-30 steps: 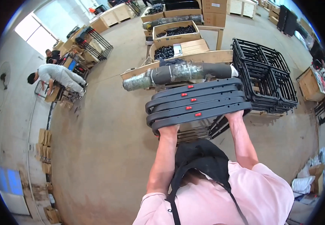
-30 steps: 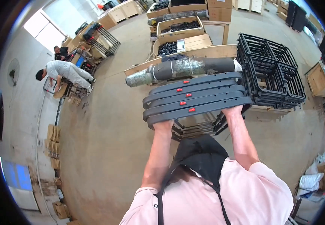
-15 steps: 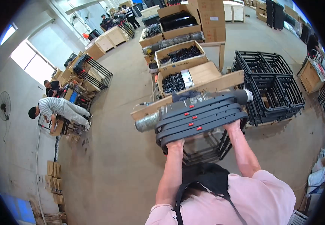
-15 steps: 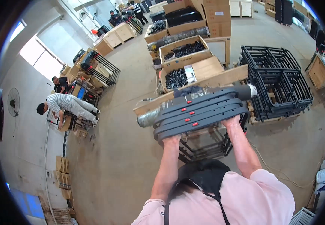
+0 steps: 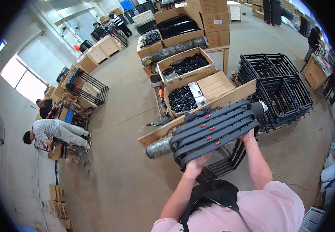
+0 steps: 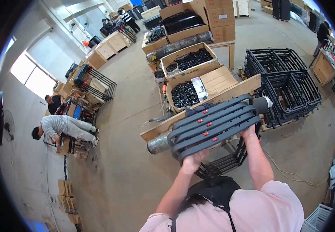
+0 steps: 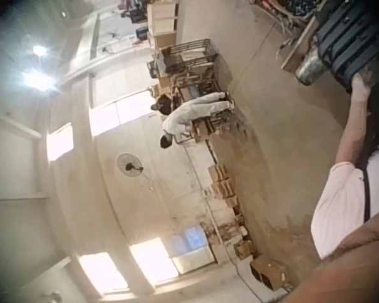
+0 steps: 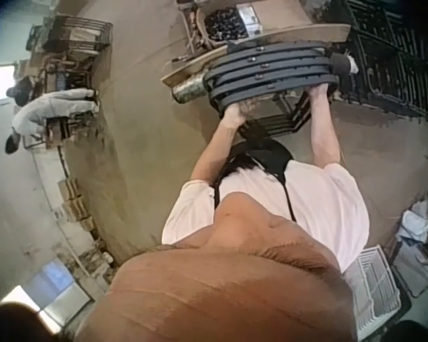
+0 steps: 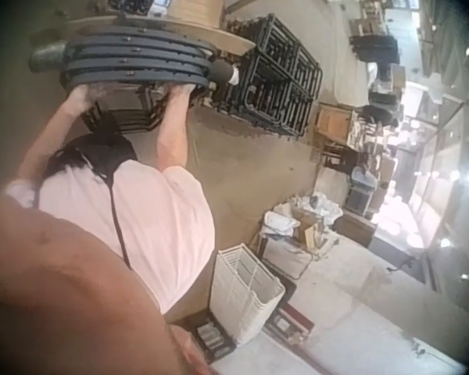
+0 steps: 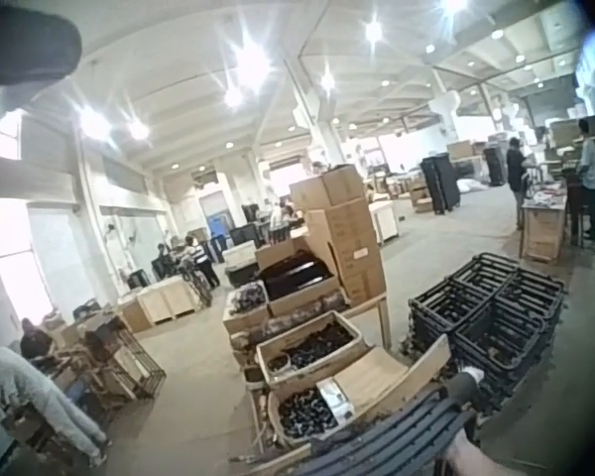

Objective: Assembling metal frame components using a power drill and hand tools in a factory environment.

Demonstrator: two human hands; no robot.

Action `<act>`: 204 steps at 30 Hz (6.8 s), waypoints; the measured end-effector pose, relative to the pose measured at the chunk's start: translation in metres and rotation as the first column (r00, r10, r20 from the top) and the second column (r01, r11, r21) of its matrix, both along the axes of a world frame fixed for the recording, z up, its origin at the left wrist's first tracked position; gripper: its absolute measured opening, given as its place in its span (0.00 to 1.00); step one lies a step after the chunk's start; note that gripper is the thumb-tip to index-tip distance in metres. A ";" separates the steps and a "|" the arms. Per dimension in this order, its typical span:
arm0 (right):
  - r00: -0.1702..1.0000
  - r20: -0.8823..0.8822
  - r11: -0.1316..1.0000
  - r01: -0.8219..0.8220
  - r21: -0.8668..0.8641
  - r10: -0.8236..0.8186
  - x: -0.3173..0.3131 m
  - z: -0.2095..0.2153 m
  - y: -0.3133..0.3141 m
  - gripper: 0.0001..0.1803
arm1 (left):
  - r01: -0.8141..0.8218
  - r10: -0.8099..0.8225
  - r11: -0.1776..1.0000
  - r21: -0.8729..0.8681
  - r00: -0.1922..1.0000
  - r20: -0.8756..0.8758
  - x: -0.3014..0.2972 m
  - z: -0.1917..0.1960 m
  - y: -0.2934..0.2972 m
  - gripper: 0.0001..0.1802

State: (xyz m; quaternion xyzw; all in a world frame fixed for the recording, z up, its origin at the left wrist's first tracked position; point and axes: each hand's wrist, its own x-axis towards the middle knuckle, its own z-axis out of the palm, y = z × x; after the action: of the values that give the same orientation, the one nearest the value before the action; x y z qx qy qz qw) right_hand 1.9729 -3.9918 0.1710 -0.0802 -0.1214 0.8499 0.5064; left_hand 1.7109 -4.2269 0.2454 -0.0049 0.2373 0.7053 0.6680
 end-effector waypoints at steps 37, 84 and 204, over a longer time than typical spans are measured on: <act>0.932 0.305 0.554 0.153 -0.818 0.194 -0.225 -0.209 -0.362 0.26 | 0.673 0.021 0.626 -0.394 -0.520 -0.854 -0.047 0.090 -0.011 0.23; -0.628 0.383 -0.514 0.777 0.364 -0.678 -0.536 0.201 -0.409 0.15 | 0.663 -0.627 0.681 -0.311 0.309 -0.715 -0.638 0.020 0.377 0.13; 0.511 0.784 -0.132 0.856 -0.499 0.352 -0.814 -0.128 -0.203 0.24 | 0.955 -0.909 -0.291 -0.059 -0.295 -0.296 -0.527 0.031 0.637 0.53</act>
State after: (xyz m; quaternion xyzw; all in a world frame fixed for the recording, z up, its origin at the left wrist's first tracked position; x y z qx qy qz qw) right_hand 1.1586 -4.1943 0.0431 -0.7919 0.3464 0.3521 0.3592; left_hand 1.1843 -3.5903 0.2765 0.3343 0.1452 -0.0948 0.9264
